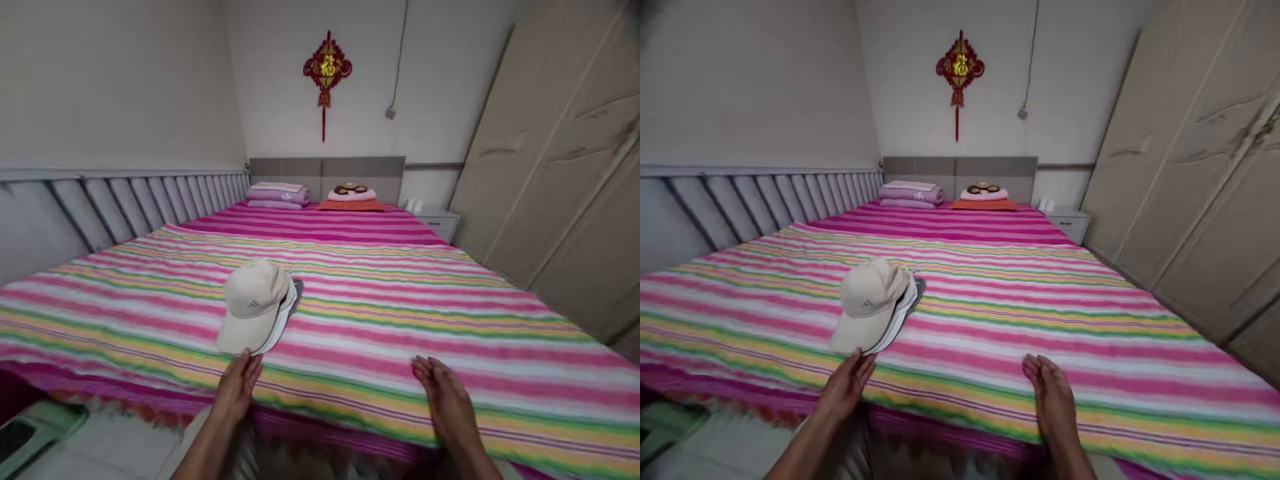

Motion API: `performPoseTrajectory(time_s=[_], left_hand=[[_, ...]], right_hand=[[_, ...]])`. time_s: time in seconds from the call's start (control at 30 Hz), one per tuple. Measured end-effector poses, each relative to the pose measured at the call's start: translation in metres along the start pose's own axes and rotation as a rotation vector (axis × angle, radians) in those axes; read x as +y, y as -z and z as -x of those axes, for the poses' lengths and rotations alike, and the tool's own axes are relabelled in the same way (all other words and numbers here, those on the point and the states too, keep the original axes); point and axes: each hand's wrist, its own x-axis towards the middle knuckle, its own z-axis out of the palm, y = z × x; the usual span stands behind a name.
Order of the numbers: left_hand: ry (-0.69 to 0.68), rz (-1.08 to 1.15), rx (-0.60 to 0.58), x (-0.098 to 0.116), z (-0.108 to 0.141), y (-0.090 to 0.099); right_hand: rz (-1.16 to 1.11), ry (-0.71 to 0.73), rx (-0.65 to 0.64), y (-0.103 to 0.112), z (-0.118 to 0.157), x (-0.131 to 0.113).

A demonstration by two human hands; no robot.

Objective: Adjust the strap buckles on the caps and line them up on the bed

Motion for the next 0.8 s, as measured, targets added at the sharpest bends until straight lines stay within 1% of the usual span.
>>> performPoseTrajectory(time_s=[0.07, 0.13, 0.23, 0.3, 0.37, 0.43, 0.53, 0.6, 0.7, 0.8], left_hand=[[0.016, -0.031, 0.000, -0.002, 0.007, 0.004], [0.031, -0.089, -0.037, -0.008, 0.016, 0.008], [0.053, -0.232, -0.160, -0.024, 0.034, 0.008], [0.067, -0.330, -0.248, -0.034, 0.045, 0.005], [0.050, -0.428, -0.312, -0.039, 0.053, -0.002], [-0.011, -0.529, -0.345, -0.036, 0.059, -0.013], [-0.102, -0.629, -0.373, -0.023, 0.067, -0.033], [-0.139, -0.627, -0.411, -0.013, 0.074, -0.047], [-0.174, -0.570, -0.454, -0.003, 0.083, -0.064], [-0.216, -0.539, -0.468, 0.003, 0.089, -0.076]], right_hand=[[0.023, -0.026, -0.032, -0.008, 0.012, 0.005], [0.072, -0.068, -0.093, -0.016, 0.026, 0.012], [0.212, -0.184, -0.273, -0.030, 0.054, 0.027], [0.291, -0.181, -0.323, -0.040, 0.072, 0.034], [0.368, -0.137, -0.352, -0.052, 0.086, 0.034], [0.434, -0.089, -0.380, -0.063, 0.094, 0.026], [0.472, -0.027, -0.409, -0.078, 0.097, 0.004], [0.455, 0.030, -0.411, -0.086, 0.096, -0.011], [0.364, 0.123, -0.406, -0.096, 0.091, -0.029], [0.242, 0.136, -0.382, -0.104, 0.085, -0.041]])
